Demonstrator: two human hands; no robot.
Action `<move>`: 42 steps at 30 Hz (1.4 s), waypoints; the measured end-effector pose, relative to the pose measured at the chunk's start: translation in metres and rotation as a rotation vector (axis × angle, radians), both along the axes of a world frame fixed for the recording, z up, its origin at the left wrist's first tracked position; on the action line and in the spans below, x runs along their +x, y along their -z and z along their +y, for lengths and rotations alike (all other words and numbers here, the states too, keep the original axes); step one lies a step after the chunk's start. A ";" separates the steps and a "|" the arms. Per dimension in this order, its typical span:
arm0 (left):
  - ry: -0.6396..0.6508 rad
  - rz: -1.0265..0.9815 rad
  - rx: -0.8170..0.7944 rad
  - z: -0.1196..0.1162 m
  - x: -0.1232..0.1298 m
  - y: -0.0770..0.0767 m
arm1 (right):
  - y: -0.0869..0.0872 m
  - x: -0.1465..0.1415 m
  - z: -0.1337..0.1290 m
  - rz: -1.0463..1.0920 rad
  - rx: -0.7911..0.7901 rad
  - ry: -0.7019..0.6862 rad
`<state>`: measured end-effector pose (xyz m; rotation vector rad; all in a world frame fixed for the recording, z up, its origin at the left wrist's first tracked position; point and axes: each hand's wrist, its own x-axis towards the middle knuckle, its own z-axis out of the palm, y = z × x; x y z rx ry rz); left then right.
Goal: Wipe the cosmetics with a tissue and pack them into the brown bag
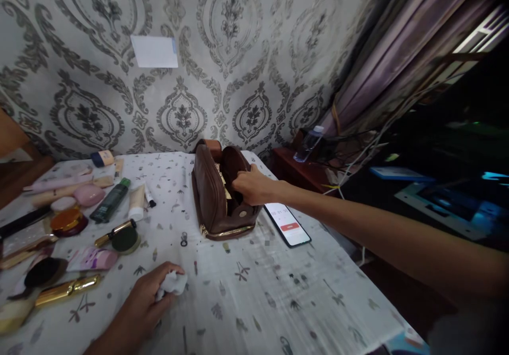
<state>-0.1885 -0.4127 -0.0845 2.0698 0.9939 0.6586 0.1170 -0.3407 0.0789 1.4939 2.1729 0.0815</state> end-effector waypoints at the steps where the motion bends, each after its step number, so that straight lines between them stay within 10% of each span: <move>1: 0.005 0.006 -0.004 0.000 0.000 0.001 | 0.000 0.001 -0.001 0.007 0.005 0.003; 15: 0.023 0.030 -0.070 0.003 0.003 -0.016 | -0.022 0.019 0.005 0.138 -0.014 0.032; 22: -0.272 -0.330 -0.175 0.019 -0.018 -0.054 | -0.027 0.019 -0.020 0.447 0.491 -0.185; 25: -0.483 -0.591 -0.235 0.032 -0.046 -0.073 | -0.005 -0.015 -0.042 0.840 0.622 -0.331; 31: -0.717 -0.773 -0.189 0.026 -0.089 -0.085 | 0.076 -0.127 -0.092 0.920 -0.105 -0.749; 35: -0.723 -0.693 -0.159 0.011 -0.102 -0.073 | 0.110 -0.187 -0.106 0.913 -0.204 -0.857; 42: -0.601 -0.198 0.021 -0.007 -0.131 -0.053 | 0.147 -0.210 -0.106 1.050 -0.027 -0.570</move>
